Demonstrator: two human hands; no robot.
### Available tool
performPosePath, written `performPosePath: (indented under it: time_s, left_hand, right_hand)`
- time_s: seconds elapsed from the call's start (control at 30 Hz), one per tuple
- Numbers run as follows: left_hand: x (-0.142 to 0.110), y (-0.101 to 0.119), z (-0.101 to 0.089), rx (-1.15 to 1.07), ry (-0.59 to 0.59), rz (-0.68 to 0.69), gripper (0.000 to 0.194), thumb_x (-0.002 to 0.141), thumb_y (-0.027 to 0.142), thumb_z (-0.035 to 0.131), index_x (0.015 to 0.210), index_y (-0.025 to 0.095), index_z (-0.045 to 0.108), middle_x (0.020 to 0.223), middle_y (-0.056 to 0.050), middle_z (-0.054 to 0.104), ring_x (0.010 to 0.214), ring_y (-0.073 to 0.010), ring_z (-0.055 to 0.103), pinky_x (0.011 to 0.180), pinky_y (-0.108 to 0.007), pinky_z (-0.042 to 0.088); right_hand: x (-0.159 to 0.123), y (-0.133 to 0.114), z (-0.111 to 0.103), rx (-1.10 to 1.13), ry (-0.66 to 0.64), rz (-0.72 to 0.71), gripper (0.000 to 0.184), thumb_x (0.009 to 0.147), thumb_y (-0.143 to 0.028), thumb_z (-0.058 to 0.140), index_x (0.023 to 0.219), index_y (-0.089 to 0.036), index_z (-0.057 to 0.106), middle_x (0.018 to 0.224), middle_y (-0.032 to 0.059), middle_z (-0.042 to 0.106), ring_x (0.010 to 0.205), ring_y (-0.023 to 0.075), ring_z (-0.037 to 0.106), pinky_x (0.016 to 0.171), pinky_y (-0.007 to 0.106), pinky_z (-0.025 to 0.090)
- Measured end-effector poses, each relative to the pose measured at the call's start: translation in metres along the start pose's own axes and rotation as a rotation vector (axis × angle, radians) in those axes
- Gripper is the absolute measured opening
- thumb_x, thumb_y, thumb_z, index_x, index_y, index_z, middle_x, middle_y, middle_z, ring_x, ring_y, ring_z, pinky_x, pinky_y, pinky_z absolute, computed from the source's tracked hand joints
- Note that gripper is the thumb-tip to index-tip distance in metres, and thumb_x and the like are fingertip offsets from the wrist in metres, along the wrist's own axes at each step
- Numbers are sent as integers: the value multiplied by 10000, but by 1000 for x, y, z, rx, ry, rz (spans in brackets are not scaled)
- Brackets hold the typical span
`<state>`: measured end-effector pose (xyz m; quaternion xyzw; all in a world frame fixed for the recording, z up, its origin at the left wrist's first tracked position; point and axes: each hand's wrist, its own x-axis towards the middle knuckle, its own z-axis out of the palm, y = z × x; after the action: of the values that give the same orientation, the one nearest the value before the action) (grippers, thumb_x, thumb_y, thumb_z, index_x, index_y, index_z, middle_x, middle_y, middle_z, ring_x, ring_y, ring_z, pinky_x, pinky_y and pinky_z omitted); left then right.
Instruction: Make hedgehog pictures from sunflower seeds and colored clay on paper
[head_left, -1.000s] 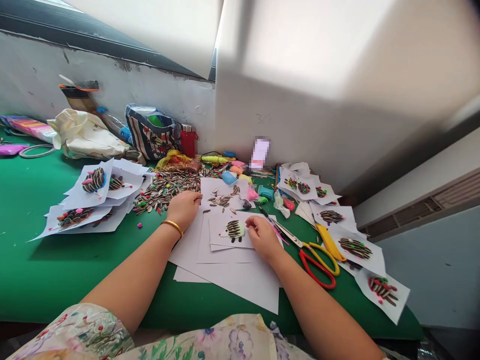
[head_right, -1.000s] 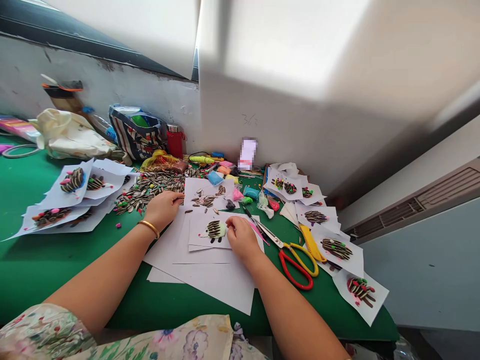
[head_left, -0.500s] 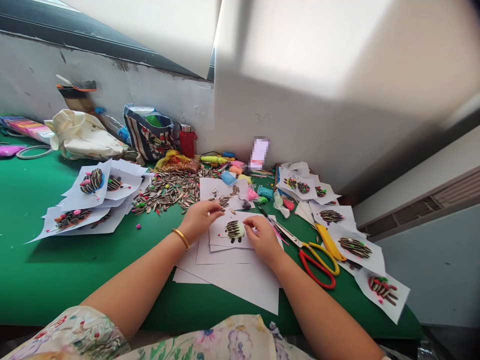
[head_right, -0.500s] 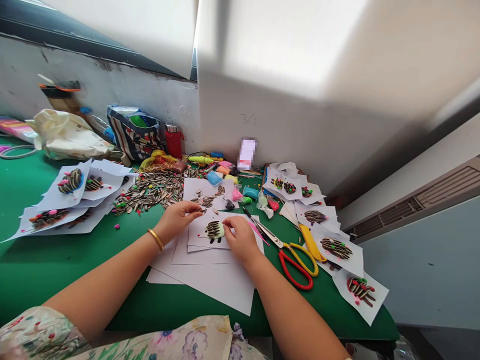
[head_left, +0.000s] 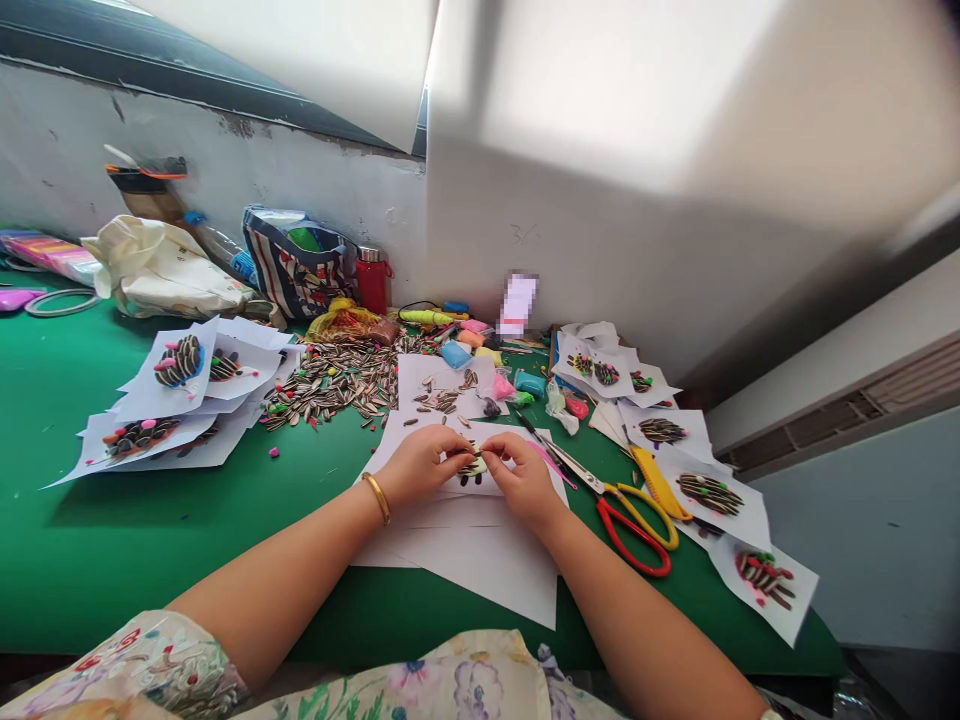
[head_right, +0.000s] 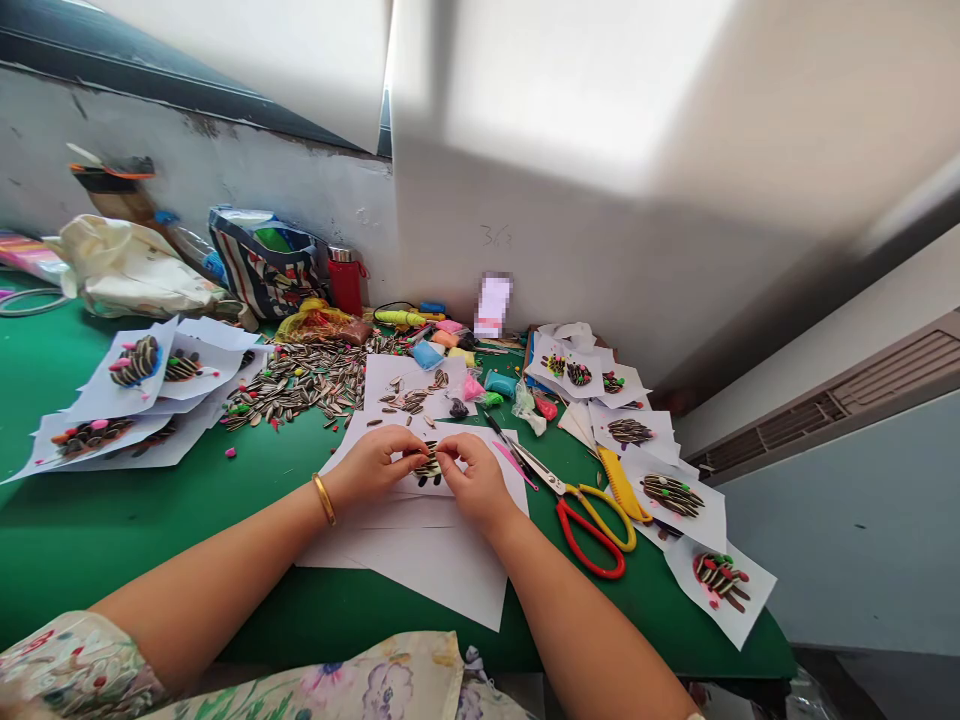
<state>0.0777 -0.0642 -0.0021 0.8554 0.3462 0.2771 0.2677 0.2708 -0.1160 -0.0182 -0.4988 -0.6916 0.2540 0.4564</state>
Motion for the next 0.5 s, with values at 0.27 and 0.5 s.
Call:
performPosePath:
  time_s: [0.27,0.5]
  left_hand:
    - [2,-10,-2,55,56,-100,243,903,382,547,886,227,733,863,-34,724,826,-189,624,759,-302,447]
    - [6,-28,-4,100,53,-181,275,897,403,526,873,224,734,891,-40,725,853,-205,634,753,-306,461]
  right_hand:
    - [1,11,-1,125,10,170,108,865,-259,498,908,-206,583,843,30,671,762,168,629,683,288,502]
    - [2,12,-12,-202,-179,32,249,814,-165,531,991,-225,696,882,26,690,814,173,605,725,293,461]
